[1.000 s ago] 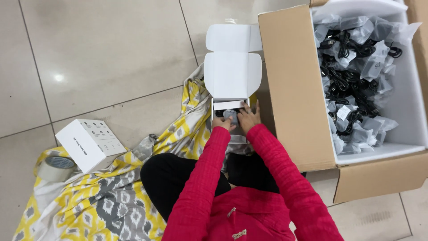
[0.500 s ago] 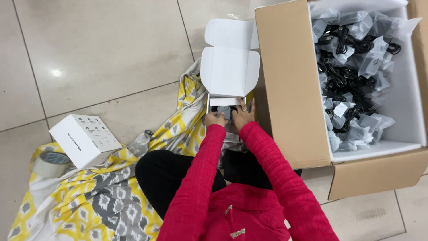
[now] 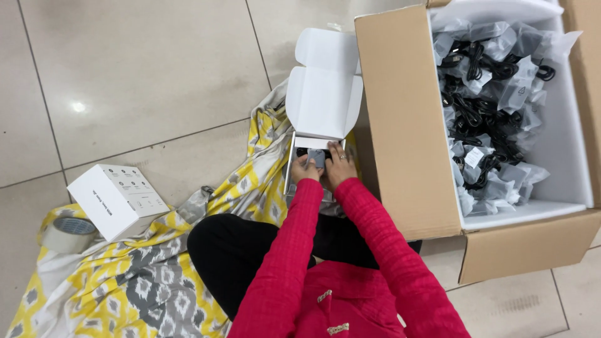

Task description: The person packs electronic devices from a large shipping box into individual retail boxes.

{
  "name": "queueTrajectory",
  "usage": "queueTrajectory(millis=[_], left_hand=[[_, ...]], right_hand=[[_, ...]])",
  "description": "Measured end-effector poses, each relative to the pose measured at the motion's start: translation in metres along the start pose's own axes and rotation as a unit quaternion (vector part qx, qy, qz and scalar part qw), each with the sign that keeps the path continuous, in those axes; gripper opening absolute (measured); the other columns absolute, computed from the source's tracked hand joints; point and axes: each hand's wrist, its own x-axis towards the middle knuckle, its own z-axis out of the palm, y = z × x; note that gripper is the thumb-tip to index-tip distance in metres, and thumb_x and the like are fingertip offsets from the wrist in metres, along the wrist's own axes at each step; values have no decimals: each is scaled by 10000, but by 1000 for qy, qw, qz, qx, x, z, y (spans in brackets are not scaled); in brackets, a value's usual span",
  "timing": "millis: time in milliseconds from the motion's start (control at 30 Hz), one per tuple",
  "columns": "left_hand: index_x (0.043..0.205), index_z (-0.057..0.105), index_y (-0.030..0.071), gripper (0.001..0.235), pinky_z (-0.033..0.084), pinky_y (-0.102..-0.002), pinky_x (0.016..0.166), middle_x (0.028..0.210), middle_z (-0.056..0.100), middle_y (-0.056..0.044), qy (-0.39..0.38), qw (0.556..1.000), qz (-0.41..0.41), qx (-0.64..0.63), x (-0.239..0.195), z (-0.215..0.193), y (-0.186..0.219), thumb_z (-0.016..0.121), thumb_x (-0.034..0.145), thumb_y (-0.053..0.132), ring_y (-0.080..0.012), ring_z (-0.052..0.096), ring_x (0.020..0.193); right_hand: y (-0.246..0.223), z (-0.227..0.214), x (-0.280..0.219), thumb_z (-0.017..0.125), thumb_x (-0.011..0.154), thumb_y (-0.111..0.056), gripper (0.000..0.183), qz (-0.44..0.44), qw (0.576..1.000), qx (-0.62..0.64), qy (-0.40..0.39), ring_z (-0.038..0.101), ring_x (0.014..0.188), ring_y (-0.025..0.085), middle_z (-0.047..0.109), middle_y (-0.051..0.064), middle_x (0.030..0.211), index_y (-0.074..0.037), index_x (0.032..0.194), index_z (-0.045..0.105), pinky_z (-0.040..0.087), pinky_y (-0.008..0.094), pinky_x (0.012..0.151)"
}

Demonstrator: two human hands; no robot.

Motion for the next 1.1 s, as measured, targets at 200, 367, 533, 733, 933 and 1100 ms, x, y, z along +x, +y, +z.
queueTrajectory(millis=[200,367,533,733,933,1100], left_hand=[[1174,570,44,237,661,-380,632,1023,669,-188,-27,998,17,-53,-11,10,12,622,951,-15,-257,704,754],[1092,650,0,217,628,-423,706,991,742,-200,39,979,140,142,-37,20,60,708,884,29,-307,746,816],[1120,708,-8,355,569,-492,813,968,725,-257,-45,890,269,364,-17,8,81,810,795,95,-439,712,907],[1102,697,53,362,569,-505,692,1088,705,-275,-128,665,456,578,13,-1,104,727,742,74,-419,703,936],[1053,658,34,174,604,-473,656,840,748,-173,-213,552,424,686,42,2,99,549,920,53,-347,748,805],[1052,599,39,132,595,-497,675,857,747,-194,-220,555,412,689,49,11,93,563,925,49,-369,751,810]], right_hand=[[2,11,10,704,820,-218,193,16,998,-7,63,417,1433,321,469,151,1541,-38,889,708,389,627,1117],[9,25,13,740,730,-212,175,19,998,-33,46,464,1356,314,519,166,1425,-45,781,739,395,646,1103],[9,51,22,729,888,-88,50,78,994,-32,70,475,1425,267,507,117,1593,-44,908,742,549,435,925],[-14,4,29,870,749,-295,308,147,985,55,64,461,1316,327,507,127,1425,-12,823,776,516,511,934],[-15,-17,37,888,684,-311,274,133,989,15,54,467,1288,311,520,111,1365,-62,763,804,494,512,963],[-2,-17,35,869,739,-380,342,100,992,49,61,464,1291,332,515,118,1373,-45,750,800,511,510,919]])
